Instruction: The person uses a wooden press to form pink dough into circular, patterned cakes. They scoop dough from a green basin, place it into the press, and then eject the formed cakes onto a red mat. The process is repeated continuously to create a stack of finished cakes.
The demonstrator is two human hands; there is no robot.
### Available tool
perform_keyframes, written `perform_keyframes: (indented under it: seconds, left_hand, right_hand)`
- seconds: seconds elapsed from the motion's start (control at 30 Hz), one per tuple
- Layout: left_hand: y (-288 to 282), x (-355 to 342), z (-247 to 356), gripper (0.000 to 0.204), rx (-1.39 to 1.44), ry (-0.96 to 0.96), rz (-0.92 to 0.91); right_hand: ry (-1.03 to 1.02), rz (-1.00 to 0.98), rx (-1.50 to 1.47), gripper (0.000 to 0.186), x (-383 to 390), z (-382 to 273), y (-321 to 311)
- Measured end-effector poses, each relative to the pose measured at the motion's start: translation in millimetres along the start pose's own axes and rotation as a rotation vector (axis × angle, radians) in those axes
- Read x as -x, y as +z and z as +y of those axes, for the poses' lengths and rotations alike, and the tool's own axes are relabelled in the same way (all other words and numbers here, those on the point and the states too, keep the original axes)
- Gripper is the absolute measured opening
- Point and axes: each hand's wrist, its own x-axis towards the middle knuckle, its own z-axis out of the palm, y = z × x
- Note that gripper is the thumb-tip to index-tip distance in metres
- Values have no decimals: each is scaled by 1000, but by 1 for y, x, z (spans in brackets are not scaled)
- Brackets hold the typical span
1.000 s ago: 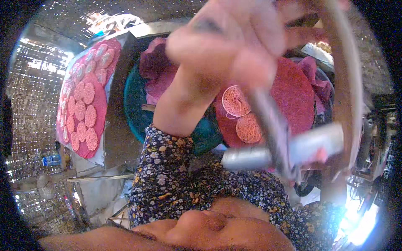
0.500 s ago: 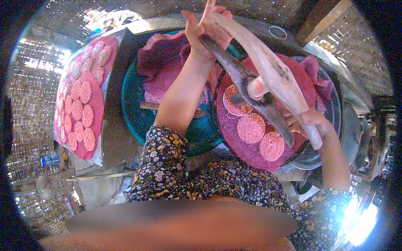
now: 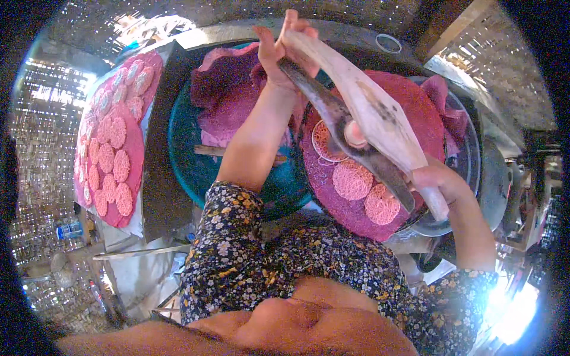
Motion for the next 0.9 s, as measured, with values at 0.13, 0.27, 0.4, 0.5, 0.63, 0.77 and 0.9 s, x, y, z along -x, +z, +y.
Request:
perform_keyframes:
  seconds: [0.13, 0.27, 0.4, 0.5, 0.63, 0.77, 0.9]
  left_hand:
    - [-2, -3, 4, 61, 0, -1, 22]
    - [-3, -1, -18, 63, 126, -44, -12]
    - [18, -10, -22, 78, 208, -118, -181]
    - [47, -17, -8, 80, 276, -296, -102]
    - [86, -8, -7, 83, -315, -394, -62]
    - [106, 65, 18, 87, -1795, -97, -173]
    - [107, 122, 41, 76, -1704, 20, 184]
  right_hand:
    - [-79, 18, 52, 91, -2, -13, 19]
    - [40, 22, 97, 94, 14, -1, -4]
    - [-99, -8, -11, 95, 28, 22, -30]
    - [-295, -68, -135, 98, 26, 2, -20]
    - [-442, -165, -215, 102, 43, -29, 24]
    - [-418, -352, -5, 107, 19, -32, 76]
    - [-980, -388, 832, 69, -31, -24, 87]
